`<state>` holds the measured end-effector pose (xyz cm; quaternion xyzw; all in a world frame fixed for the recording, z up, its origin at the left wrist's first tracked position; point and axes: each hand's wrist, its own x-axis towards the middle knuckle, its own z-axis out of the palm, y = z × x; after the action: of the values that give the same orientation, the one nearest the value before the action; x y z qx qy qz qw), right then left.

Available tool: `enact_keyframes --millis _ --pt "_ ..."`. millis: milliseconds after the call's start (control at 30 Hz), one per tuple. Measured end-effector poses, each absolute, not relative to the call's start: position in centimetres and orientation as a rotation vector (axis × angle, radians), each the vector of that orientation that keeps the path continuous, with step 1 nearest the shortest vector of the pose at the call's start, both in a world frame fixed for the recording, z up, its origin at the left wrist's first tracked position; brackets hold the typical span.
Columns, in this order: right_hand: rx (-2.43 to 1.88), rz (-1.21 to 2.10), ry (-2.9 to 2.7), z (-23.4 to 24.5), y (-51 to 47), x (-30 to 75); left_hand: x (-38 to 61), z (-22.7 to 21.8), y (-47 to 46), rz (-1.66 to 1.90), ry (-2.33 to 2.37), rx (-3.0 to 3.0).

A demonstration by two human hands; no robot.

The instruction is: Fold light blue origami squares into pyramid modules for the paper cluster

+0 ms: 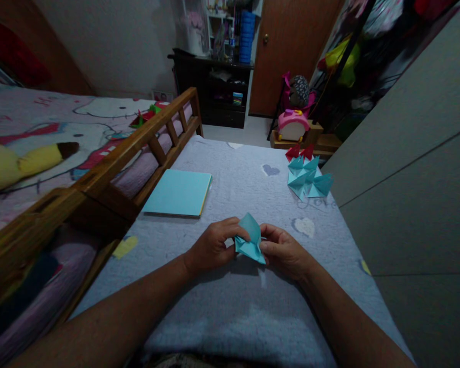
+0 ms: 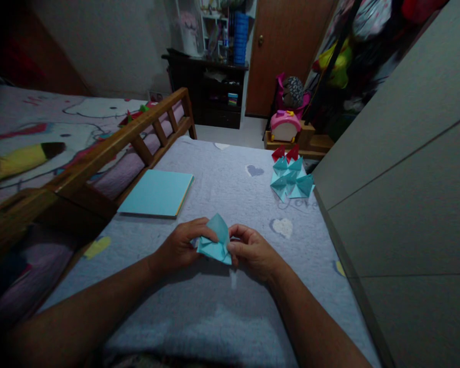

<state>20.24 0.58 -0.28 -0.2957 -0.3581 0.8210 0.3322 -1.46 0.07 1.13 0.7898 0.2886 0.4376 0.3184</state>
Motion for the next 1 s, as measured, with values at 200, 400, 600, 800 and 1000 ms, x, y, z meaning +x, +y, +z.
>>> enact_keyframes --millis 200,400,600,800,1000 --pt "-0.772 2.156 -1.020 -0.65 0.60 20.30 -1.30 1.05 0.04 1.132 0.718 2.098" --pt "-0.793 2.162 -1.054 -0.38 0.45 20.06 -1.10 1.19 0.01 1.104 0.664 2.086" --pt "-0.790 2.190 -1.063 -0.10 0.40 19.87 -1.05 1.11 -0.07 1.117 0.662 2.022" --pt "-0.892 2.132 -1.028 0.12 0.57 19.83 -1.37 1.31 -0.18 0.992 0.718 2.070" --pt "-0.914 2.098 -1.048 0.26 0.26 19.59 -1.55 1.23 0.04 0.957 0.733 1.998"
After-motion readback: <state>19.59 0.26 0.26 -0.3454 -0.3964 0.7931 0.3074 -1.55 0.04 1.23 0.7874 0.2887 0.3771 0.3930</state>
